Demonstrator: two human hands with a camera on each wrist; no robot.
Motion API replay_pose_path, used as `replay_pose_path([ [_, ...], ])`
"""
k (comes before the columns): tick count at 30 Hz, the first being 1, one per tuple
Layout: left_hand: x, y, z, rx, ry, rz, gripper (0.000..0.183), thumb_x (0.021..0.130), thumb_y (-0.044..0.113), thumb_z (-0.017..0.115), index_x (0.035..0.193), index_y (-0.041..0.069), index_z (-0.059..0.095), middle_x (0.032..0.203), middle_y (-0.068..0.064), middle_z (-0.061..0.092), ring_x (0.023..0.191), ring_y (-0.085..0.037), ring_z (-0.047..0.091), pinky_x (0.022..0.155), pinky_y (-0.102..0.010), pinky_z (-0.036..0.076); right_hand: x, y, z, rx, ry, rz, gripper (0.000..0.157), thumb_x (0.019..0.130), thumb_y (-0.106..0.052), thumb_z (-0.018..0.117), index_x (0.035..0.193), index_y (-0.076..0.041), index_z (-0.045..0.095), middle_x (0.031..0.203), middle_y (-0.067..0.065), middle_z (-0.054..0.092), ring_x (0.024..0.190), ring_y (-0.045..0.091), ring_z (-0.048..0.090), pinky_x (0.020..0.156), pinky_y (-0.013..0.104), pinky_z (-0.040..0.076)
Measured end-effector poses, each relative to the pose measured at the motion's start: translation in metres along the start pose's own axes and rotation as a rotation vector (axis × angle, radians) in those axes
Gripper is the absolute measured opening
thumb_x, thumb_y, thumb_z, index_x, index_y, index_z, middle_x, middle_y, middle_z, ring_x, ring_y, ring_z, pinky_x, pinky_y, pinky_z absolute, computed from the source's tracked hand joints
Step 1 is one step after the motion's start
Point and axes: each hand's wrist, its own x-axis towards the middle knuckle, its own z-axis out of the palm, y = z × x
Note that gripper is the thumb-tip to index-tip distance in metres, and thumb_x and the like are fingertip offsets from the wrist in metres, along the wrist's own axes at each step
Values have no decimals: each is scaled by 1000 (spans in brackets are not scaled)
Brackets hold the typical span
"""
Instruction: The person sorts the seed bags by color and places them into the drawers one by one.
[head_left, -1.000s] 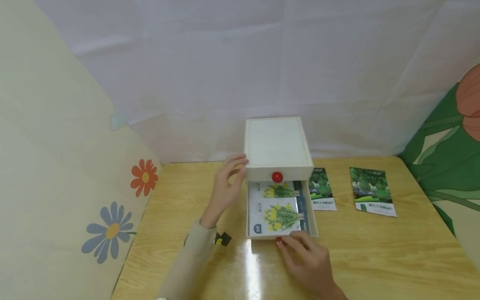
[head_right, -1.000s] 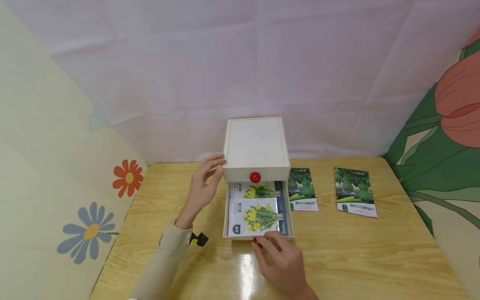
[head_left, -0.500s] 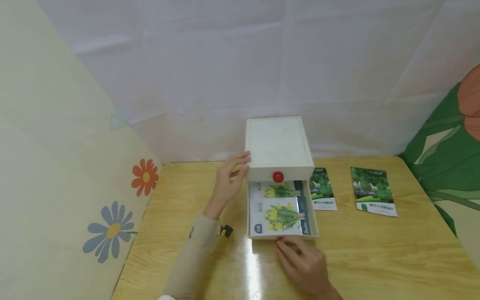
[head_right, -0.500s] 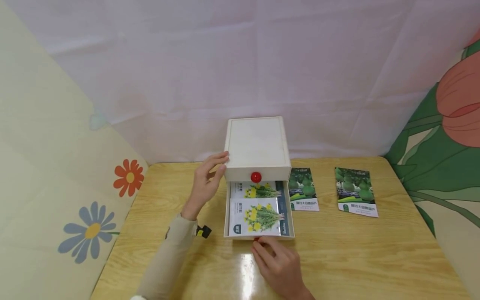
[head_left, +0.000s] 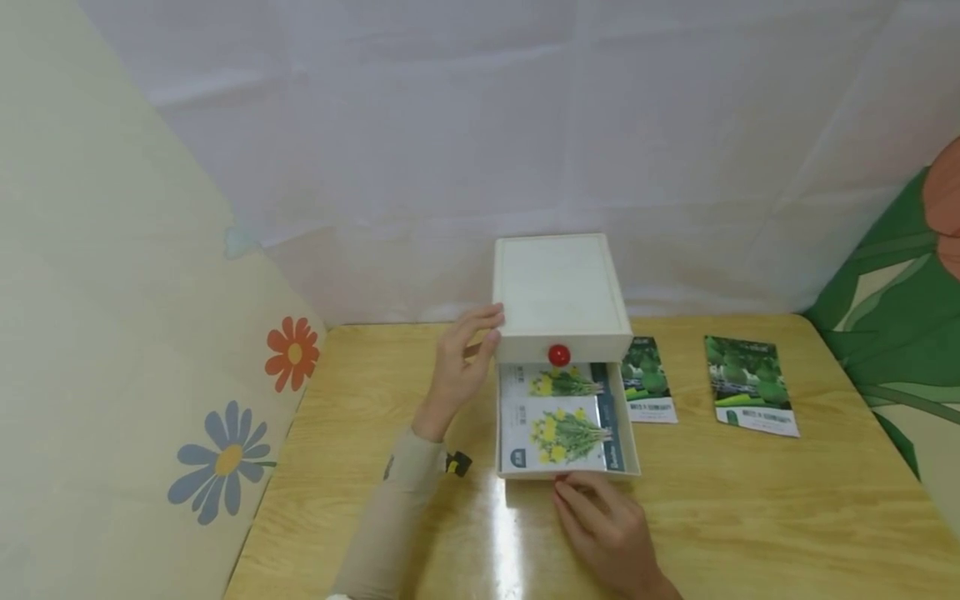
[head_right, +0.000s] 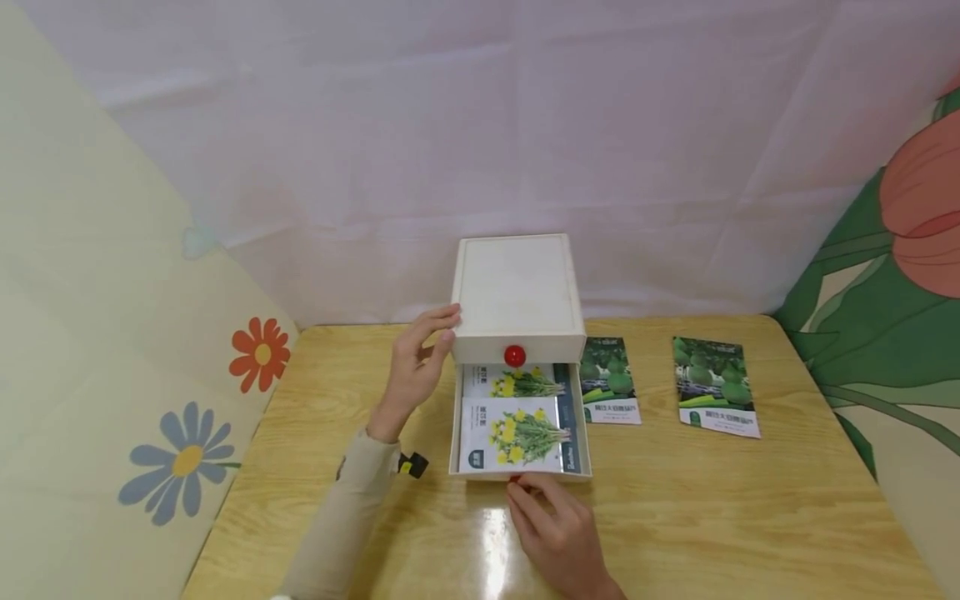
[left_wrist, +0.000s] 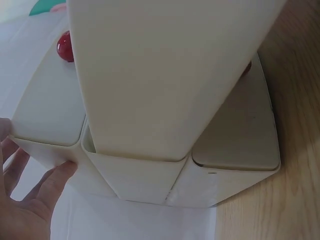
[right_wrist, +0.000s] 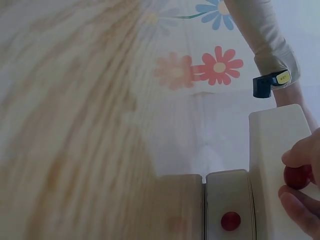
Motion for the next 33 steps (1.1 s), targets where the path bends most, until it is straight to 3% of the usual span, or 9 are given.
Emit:
replay_pose_path([
  [6, 0, 2, 2, 4, 11, 0, 24, 104, 1, 64, 127, 2, 71, 146, -15, 66, 133, -36, 65, 82, -28, 67, 3, -2, -1, 6, 4, 34, 30, 107, -27, 66, 97, -4, 83, 99, 8, 74, 82, 21, 73, 77, 24, 63],
  [15, 0, 4, 3, -13, 26, -22, 25, 101, -6, 65, 125, -2, 71, 144, -21, 66, 131, -42, 65, 79, -33, 68, 11, 0, 1, 36, 37, 25, 28, 105, -23, 67, 95, -1, 82, 98, 12, 73, 83, 24, 73, 91, 17, 61],
  [33, -1, 2, 3, 1, 16, -21, 24, 108, 13, 62, 127, 0, 71, 146, -15, 66, 133, -34, 65, 82, -29, 67, 21, 3, 3, 39, 23, 109, 33, 106, -28, 64, 97, -3, 82, 100, 10, 74, 85, 25, 73, 94, 15, 59],
])
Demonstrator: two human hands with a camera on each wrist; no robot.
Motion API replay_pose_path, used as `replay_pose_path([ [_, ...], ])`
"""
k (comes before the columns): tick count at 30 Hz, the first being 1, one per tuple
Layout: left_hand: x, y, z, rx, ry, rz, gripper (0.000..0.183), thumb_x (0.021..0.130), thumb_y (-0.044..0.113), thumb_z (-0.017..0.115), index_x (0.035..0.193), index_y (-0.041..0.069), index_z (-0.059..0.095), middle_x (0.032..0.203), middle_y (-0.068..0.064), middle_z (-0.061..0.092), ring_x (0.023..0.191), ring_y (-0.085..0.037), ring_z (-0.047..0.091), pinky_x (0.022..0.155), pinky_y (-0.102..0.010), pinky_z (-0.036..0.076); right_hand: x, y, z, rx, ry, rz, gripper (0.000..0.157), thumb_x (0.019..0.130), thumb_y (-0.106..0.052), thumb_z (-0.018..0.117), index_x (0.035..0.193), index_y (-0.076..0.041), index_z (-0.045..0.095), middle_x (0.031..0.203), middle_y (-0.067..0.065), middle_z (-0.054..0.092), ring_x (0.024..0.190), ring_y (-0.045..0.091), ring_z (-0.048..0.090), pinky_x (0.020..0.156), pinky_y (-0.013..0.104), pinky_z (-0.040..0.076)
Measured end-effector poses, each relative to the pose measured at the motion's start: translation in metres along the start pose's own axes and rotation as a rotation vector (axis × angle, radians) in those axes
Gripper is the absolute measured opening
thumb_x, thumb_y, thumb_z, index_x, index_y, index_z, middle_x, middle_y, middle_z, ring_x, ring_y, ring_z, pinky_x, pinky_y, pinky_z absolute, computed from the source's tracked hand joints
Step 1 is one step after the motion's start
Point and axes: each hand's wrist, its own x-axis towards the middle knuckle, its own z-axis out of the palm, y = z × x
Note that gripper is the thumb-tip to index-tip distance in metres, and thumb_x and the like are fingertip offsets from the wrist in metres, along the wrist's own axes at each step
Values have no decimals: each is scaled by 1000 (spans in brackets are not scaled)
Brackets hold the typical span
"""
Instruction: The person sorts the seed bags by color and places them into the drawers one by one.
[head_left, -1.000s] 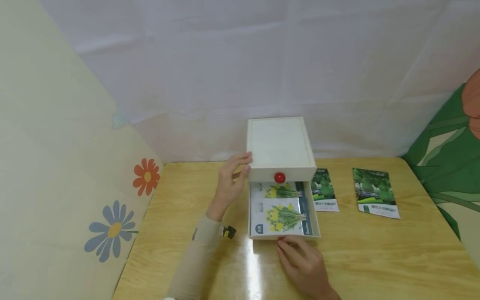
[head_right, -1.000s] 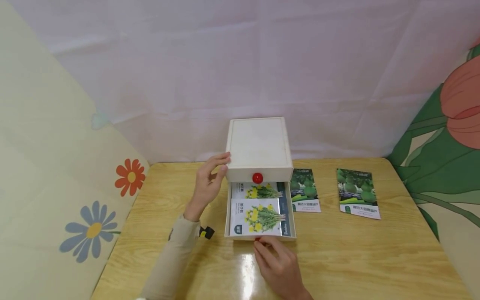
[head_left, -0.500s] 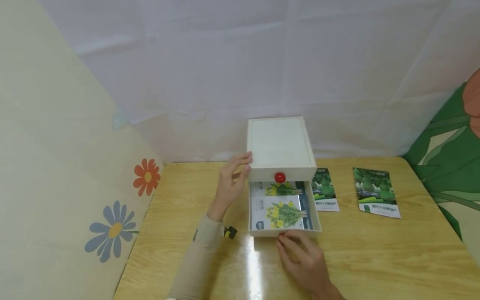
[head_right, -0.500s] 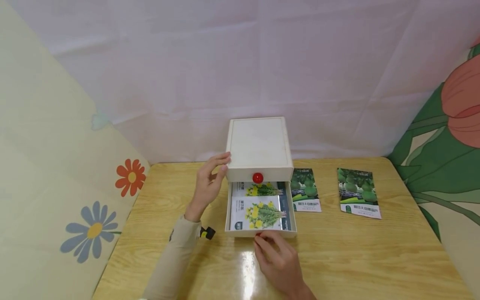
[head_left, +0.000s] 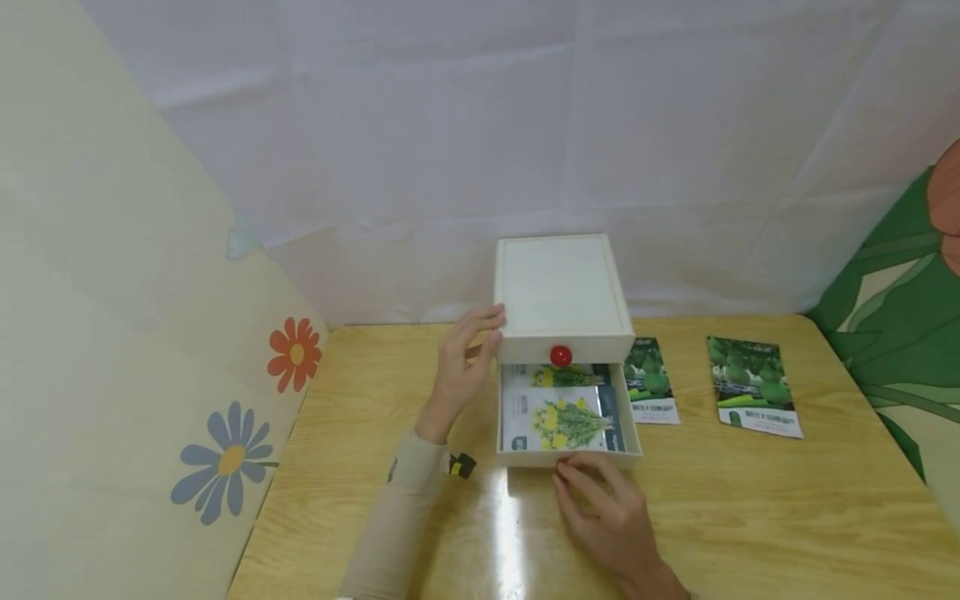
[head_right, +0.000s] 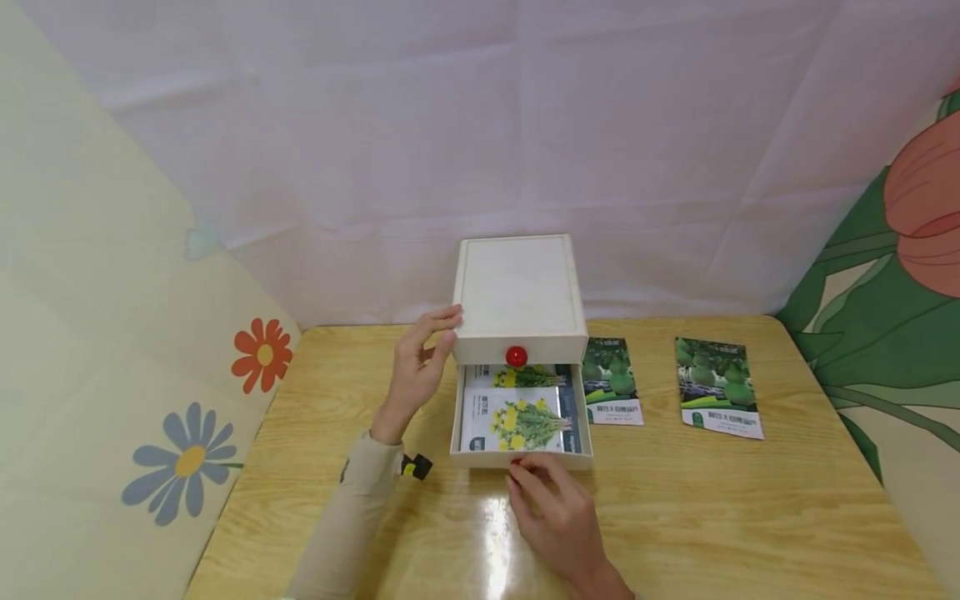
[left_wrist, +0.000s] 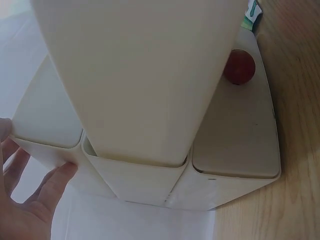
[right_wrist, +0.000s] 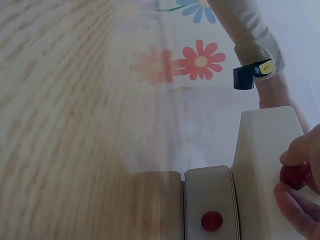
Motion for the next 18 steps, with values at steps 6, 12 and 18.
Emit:
replay_pose_path([
  [6, 1, 0, -1, 10, 7, 7, 24, 107, 9, 62, 128, 1, 71, 146, -14, 66, 132, -33, 66, 82, -29, 67, 5, 1, 1, 4, -17, 25, 27, 102, -26, 67, 97, -4, 82, 102, 8, 74, 86, 24, 73, 95, 14, 58],
  [12, 1, -2, 0, -2, 6, 21, 23, 105, 3, 64, 127, 2, 71, 146, -15, 66, 132, -36, 66, 82, -30, 67, 8, 6, 4, 14, -2, 2, 21, 98, -21, 71, 97, -3, 82, 101, 10, 74, 85, 25, 73, 91, 16, 60],
  [18, 0, -2, 0, 1, -1, 18, 23, 107, 7, 63, 128, 3, 71, 146, -13, 66, 132, -33, 66, 83, -29, 67, 12, 12, 7, 36, 18, -40, 15, 91, -12, 75, 97, 0, 81, 100, 14, 74, 83, 28, 73, 88, 20, 63],
])
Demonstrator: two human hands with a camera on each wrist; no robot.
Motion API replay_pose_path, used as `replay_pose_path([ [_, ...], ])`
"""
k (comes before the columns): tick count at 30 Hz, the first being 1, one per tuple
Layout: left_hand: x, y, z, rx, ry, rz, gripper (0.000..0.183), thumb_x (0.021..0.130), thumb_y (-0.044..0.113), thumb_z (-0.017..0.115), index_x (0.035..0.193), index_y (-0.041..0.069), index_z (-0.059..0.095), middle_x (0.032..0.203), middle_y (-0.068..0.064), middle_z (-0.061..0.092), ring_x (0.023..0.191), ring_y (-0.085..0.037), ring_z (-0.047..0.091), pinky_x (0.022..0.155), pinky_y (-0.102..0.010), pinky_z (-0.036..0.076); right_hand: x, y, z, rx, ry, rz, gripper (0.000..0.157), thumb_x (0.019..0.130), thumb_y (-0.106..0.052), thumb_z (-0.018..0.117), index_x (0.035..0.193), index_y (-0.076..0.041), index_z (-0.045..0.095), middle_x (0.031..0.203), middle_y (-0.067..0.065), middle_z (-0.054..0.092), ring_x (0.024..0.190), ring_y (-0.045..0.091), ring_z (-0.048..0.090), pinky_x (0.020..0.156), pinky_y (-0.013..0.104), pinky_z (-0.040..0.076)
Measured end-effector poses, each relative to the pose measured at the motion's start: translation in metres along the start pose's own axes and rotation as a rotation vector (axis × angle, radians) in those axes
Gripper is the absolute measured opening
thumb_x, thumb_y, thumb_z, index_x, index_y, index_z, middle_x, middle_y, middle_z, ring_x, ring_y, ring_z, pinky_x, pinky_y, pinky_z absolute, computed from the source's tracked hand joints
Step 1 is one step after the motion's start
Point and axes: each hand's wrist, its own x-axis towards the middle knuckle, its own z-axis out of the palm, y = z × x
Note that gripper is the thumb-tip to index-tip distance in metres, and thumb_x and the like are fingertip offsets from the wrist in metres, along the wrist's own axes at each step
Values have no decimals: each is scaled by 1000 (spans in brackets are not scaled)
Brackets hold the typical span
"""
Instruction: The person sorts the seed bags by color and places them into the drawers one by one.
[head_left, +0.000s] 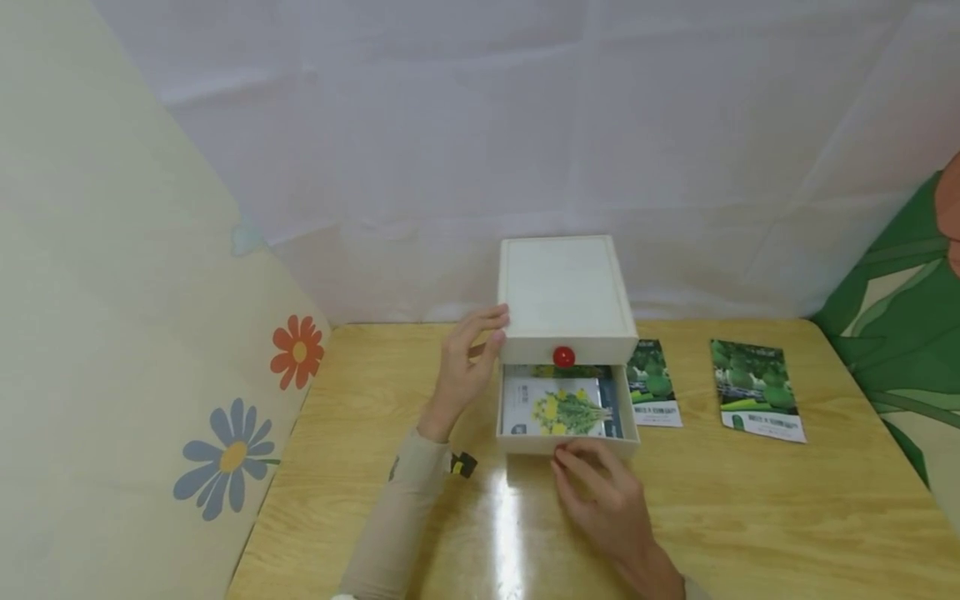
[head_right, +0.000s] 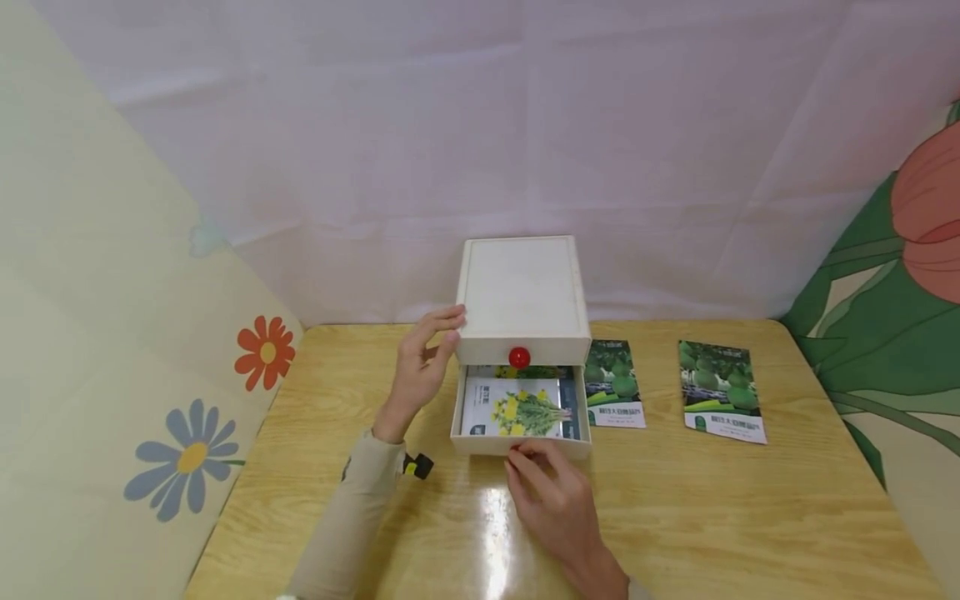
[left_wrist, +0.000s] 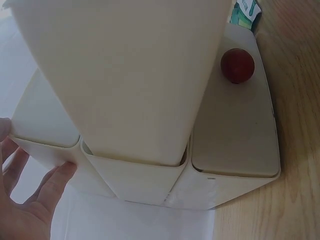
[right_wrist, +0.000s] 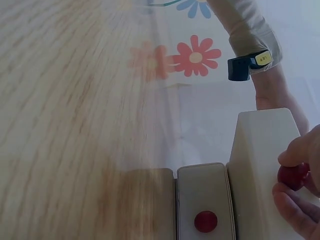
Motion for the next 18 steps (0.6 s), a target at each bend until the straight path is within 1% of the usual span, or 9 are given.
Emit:
replay_pose_path([
  [7, 0, 0, 0, -4, 0, -7, 23, 107, 6, 63, 128, 4, 71, 146, -13, 67, 132, -33, 66, 82, -30, 67, 3, 5, 2, -28, -5, 14, 14, 90, -13, 76, 96, -3, 82, 100, 12, 75, 82, 27, 74, 83, 23, 65],
  [12, 0, 2, 0, -4, 10, -13, 23, 105, 2, 64, 126, 3, 72, 145, -14, 67, 131, -34, 66, 82, -29, 67, 5, 9, 4, -25, -2, 5, 14, 86, -10, 77, 96, -2, 82, 99, 13, 75, 82, 27, 74, 81, 24, 65],
  [15, 0, 2, 2, 5, 18, -17, 23, 103, -3, 64, 124, 0, 72, 143, -17, 67, 129, -37, 67, 81, -28, 67, 6, 10, 5, -20, 12, -1, 14, 85, -7, 78, 96, 0, 82, 99, 14, 75, 82, 28, 73, 80, 25, 65],
  [18, 1, 3, 3, 16, 27, -18, 23, 101, -9, 63, 121, -5, 71, 141, -24, 67, 127, -42, 67, 79, -31, 67, 9, 12, 5, -17, 13, 6, 15, 83, -6, 79, 97, 0, 82, 100, 14, 74, 83, 28, 73, 82, 24, 65],
])
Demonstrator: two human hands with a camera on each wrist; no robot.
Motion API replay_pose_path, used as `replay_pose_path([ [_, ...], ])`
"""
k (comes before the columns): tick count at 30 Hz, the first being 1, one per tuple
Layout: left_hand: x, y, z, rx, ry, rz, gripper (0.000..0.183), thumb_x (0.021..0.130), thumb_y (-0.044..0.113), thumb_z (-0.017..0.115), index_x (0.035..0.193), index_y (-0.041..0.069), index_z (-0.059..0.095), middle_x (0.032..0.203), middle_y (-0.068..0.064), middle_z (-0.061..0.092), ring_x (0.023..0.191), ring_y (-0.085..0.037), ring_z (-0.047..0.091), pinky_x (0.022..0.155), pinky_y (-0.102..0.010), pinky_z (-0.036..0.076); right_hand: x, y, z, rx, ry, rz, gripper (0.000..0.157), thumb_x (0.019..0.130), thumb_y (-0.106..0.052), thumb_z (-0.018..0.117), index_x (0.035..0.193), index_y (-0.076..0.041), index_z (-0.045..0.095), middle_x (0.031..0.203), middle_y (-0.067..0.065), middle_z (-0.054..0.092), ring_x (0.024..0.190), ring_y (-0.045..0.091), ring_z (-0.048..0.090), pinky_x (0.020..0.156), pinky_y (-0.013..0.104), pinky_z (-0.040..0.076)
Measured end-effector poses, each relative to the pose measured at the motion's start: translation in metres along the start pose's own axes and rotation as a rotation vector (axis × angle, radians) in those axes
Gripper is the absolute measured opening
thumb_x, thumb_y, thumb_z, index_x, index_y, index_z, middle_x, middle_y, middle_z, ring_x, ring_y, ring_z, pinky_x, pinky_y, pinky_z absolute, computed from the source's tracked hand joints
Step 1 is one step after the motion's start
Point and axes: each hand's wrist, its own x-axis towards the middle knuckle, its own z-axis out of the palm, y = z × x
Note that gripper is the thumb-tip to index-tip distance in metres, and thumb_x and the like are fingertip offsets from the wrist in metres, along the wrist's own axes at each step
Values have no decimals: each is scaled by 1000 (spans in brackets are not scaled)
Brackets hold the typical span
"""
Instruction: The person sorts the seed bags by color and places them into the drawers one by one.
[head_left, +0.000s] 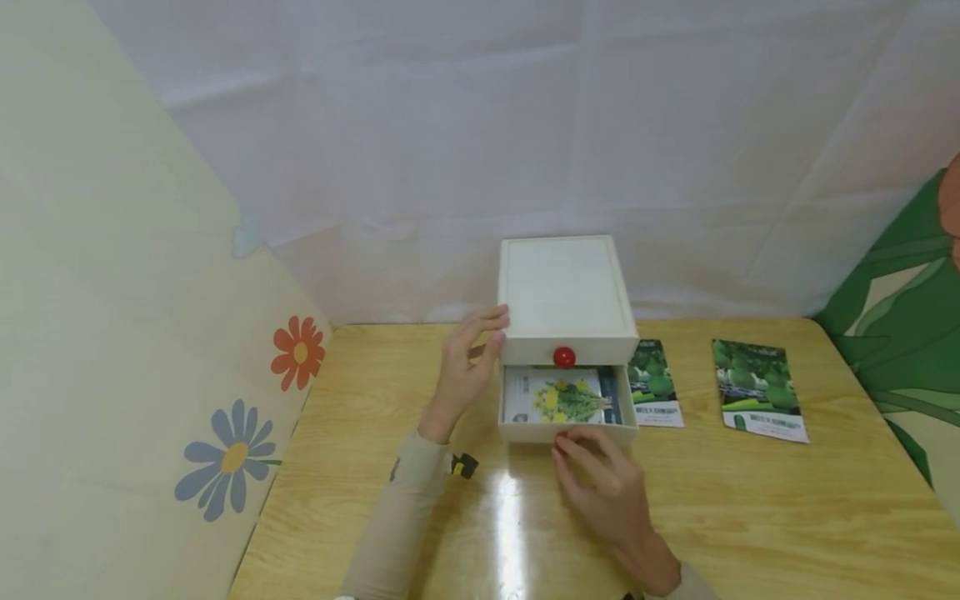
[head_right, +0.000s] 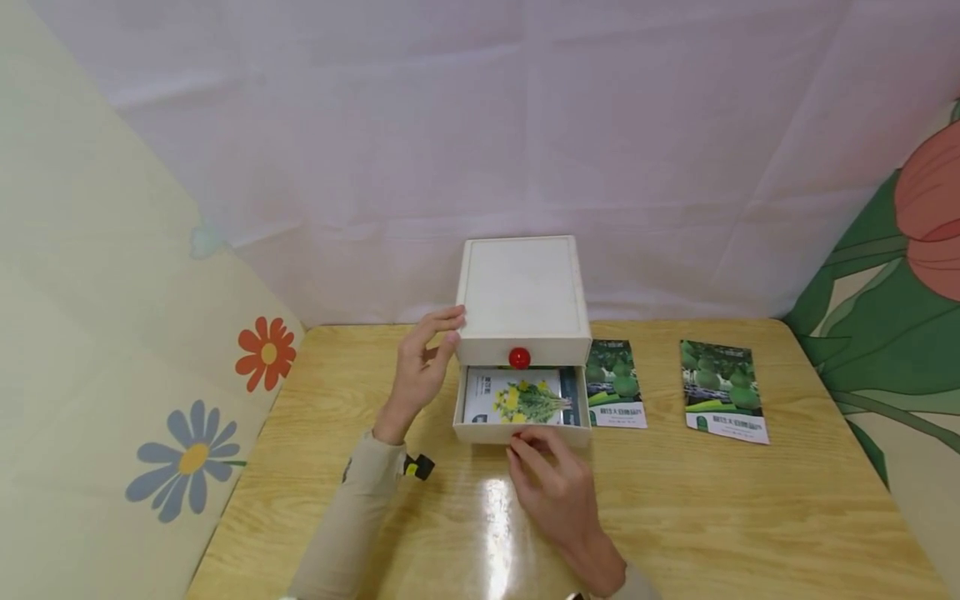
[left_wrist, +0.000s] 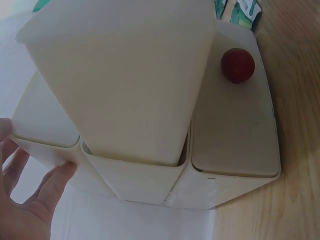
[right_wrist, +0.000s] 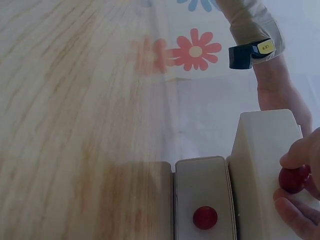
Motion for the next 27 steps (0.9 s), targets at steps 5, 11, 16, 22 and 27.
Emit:
replay_pose_path([
  [5, 0, 1, 0, 3, 1, -2, 23, 100, -11, 62, 121, -7, 70, 141, -26, 66, 127, -44, 66, 79, -31, 68, 4, 1, 1, -4, -21, 36, 19, 80, -5, 80, 98, -2, 82, 102, 13, 75, 85, 26, 73, 86, 18, 63],
  [11, 0, -1, -2, -16, -16, 4, 23, 104, -2, 63, 125, 1, 72, 144, -16, 67, 130, -36, 67, 81, -28, 67, 9, 3, 4, -11, -11, 29, 20, 78, -3, 80, 98, -2, 82, 103, 13, 75, 84, 26, 73, 80, 22, 64],
  [16, 1, -2, -2, -26, -20, 24, 22, 106, 4, 63, 126, 2, 72, 145, -14, 67, 130, -33, 67, 81, -30, 67, 13, 5, 5, -10, -15, 45, 20, 77, -2, 81, 97, -2, 82, 103, 13, 75, 85, 25, 73, 81, 19, 63],
  [22, 2, -1, -1, -20, -17, 21, 22, 107, 9, 63, 125, 1, 72, 144, -15, 67, 130, -34, 67, 81, -30, 67, 16, 7, 6, -16, -27, 69, 21, 76, 0, 82, 97, -2, 82, 103, 13, 75, 86, 25, 73, 86, 17, 61],
  [27, 0, -1, -2, -18, -13, 6, 21, 106, 7, 63, 125, 1, 72, 144, -14, 68, 131, -34, 66, 82, -30, 67, 16, 7, 7, -14, -44, 91, 22, 75, 1, 84, 97, -2, 82, 104, 12, 74, 88, 24, 73, 90, 14, 59],
])
